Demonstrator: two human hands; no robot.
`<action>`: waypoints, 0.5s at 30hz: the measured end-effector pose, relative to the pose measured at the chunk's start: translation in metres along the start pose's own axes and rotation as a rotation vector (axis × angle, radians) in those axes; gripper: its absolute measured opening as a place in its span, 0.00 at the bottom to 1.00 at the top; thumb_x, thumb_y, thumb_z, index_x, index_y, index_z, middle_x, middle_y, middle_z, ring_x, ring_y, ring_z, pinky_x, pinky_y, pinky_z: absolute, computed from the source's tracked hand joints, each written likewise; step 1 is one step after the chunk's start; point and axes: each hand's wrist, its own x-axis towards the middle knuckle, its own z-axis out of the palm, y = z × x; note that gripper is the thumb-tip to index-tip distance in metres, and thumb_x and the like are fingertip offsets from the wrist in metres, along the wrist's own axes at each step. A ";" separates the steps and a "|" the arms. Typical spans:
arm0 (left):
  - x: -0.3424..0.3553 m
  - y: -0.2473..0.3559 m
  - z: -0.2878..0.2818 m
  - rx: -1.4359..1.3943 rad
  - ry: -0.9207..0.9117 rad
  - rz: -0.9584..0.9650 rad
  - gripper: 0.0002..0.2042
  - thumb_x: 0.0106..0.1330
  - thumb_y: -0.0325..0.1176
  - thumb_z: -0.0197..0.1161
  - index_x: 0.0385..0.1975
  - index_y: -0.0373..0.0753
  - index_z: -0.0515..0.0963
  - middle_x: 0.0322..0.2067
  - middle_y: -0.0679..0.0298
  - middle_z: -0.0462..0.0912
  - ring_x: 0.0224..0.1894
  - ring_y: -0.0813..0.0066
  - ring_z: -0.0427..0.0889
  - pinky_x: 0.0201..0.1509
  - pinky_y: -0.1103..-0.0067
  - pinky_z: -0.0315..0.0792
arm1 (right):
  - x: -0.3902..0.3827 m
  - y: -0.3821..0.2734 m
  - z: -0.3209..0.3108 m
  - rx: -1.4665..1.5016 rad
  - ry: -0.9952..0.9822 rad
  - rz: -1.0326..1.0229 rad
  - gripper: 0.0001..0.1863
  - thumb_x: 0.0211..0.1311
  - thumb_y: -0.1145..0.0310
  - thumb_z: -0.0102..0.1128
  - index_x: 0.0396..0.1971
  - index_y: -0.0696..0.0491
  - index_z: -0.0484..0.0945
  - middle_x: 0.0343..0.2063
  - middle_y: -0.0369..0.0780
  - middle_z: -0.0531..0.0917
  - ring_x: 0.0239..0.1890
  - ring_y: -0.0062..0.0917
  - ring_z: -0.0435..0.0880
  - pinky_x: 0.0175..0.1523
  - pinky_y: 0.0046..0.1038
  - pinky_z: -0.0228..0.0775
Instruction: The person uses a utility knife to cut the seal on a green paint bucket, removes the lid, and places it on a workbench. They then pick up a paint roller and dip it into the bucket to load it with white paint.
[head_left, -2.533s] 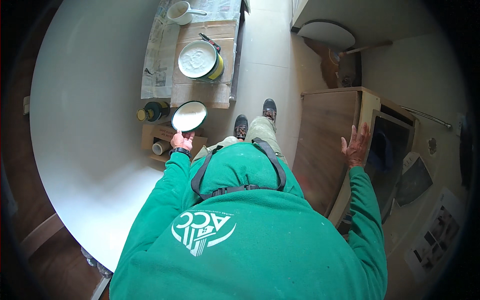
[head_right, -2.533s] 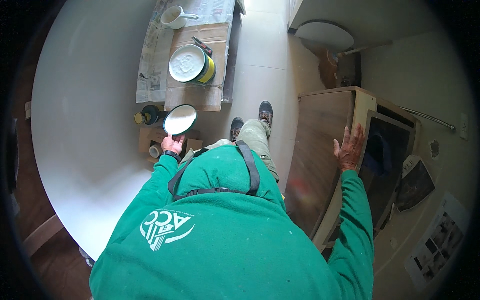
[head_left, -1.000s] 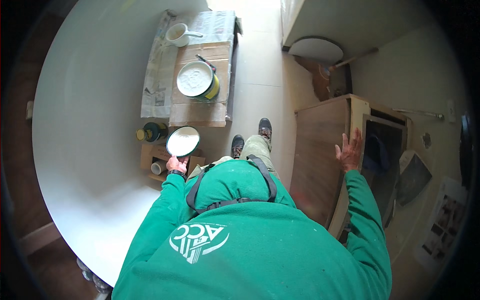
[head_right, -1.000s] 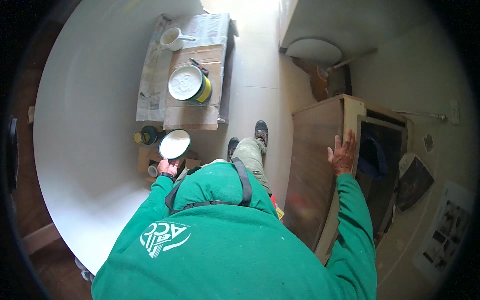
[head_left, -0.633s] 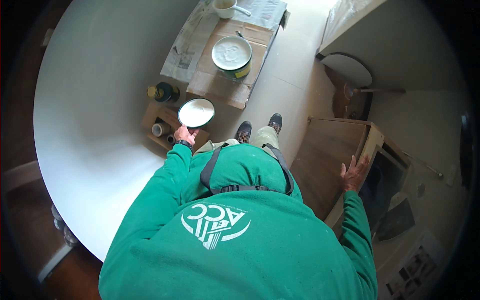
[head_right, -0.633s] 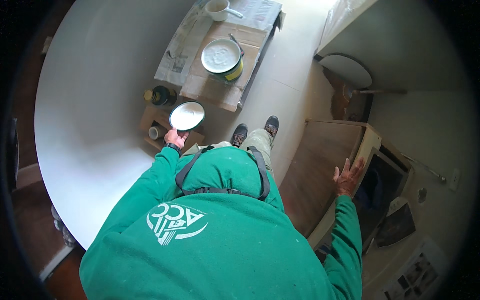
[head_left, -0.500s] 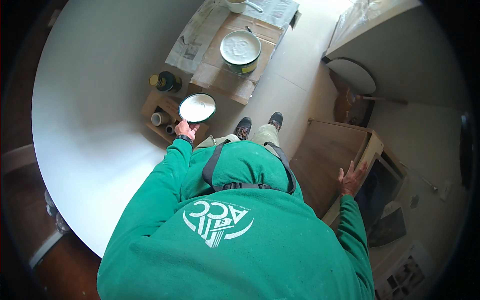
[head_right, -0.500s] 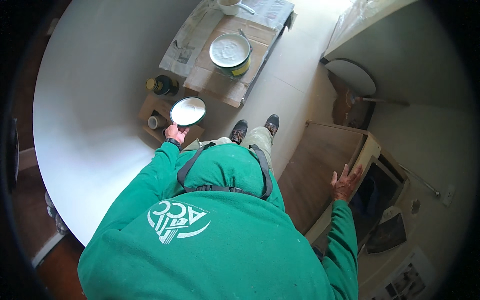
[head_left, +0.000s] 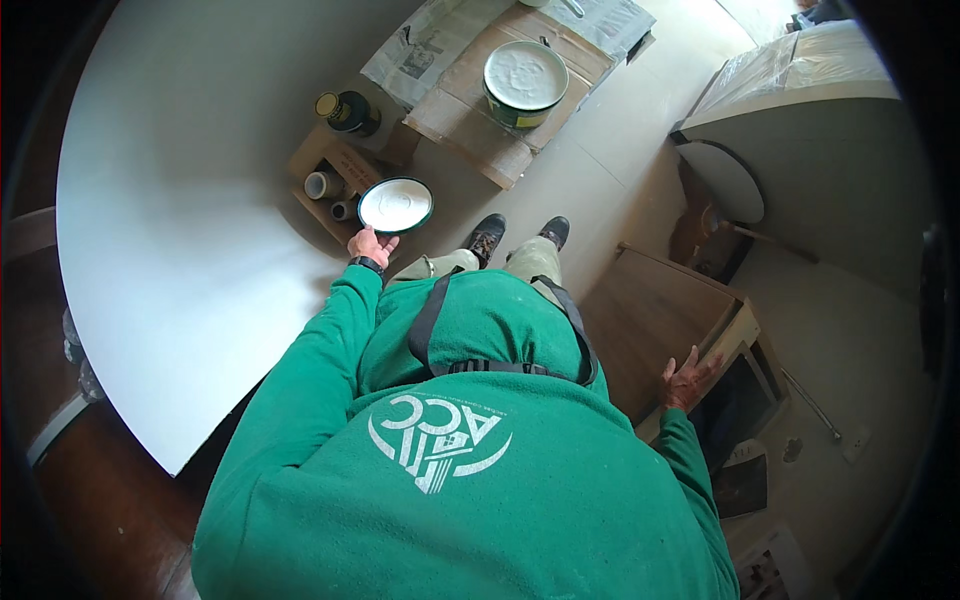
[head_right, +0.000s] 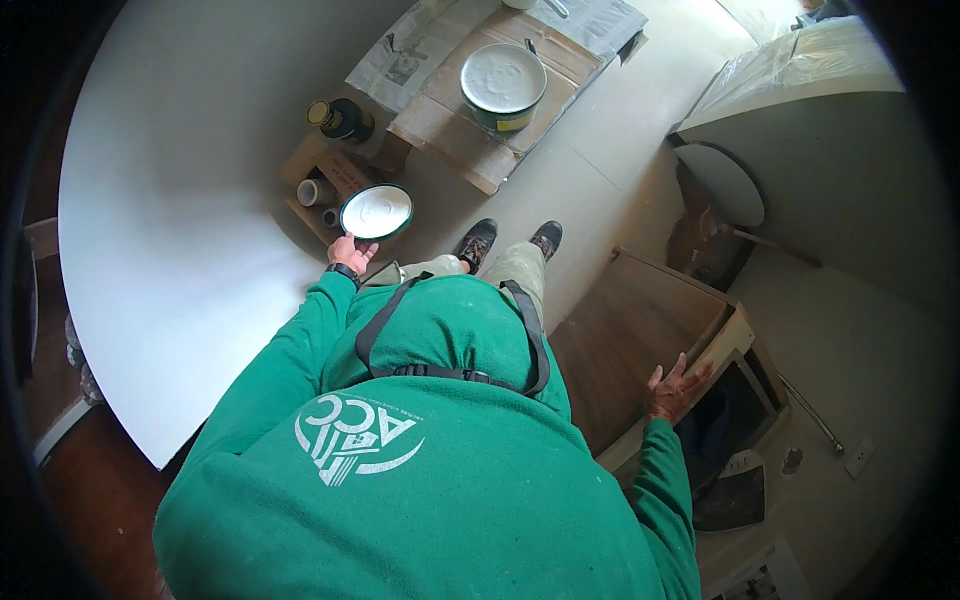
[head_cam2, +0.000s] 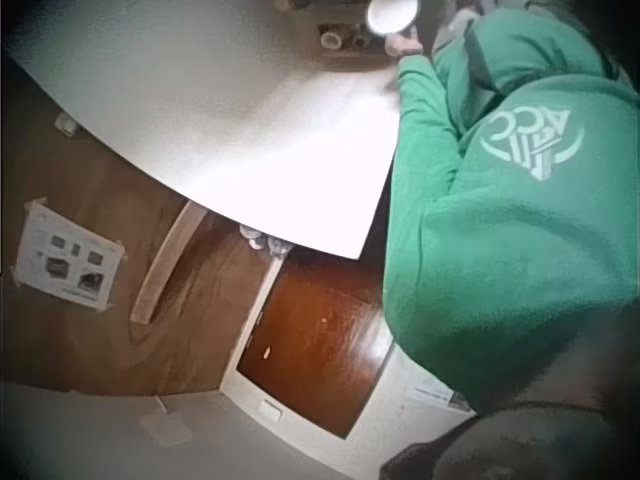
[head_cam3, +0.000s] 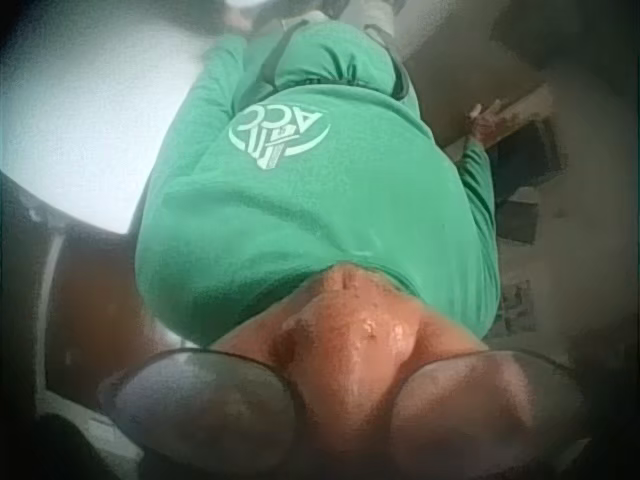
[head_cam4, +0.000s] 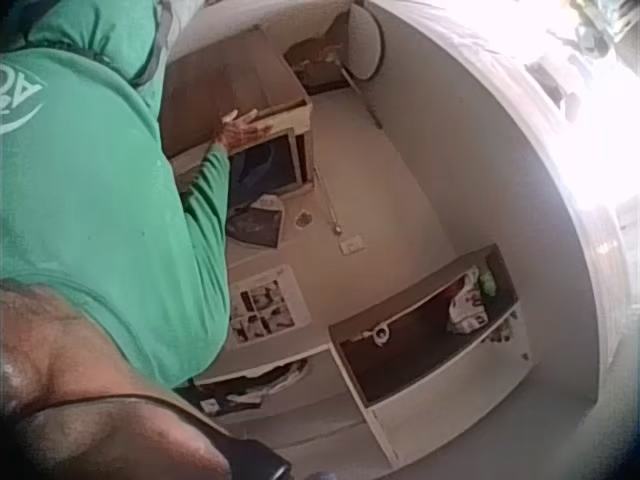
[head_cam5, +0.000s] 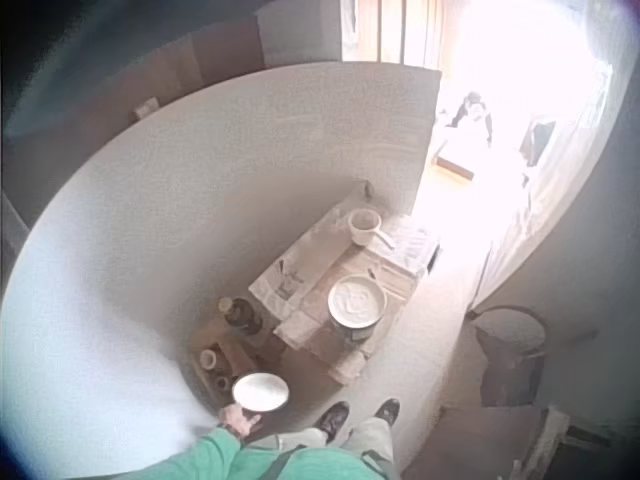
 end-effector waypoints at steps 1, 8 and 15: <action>-0.003 -0.001 0.000 0.000 0.002 0.001 0.13 0.75 0.36 0.48 0.53 0.37 0.67 0.48 0.55 0.73 0.50 0.52 0.76 0.54 0.49 0.73 | 0.000 0.000 -0.001 -0.001 -0.003 0.002 0.31 0.58 0.56 0.63 0.61 0.51 0.71 0.71 0.57 0.43 0.74 0.52 0.39 0.76 0.43 0.40; -0.010 -0.003 0.005 0.001 0.020 -0.006 0.13 0.75 0.36 0.47 0.54 0.37 0.67 0.49 0.55 0.72 0.50 0.52 0.76 0.56 0.50 0.72 | 0.001 -0.002 -0.001 0.013 -0.008 0.006 0.31 0.58 0.60 0.62 0.62 0.51 0.69 0.71 0.57 0.42 0.74 0.52 0.39 0.76 0.44 0.39; -0.006 -0.001 0.013 0.000 0.001 -0.015 0.14 0.76 0.37 0.47 0.55 0.38 0.67 0.51 0.55 0.72 0.51 0.53 0.76 0.57 0.51 0.72 | 0.001 -0.001 0.004 0.060 0.034 0.006 0.32 0.54 0.63 0.63 0.61 0.52 0.69 0.71 0.56 0.43 0.74 0.53 0.42 0.76 0.45 0.42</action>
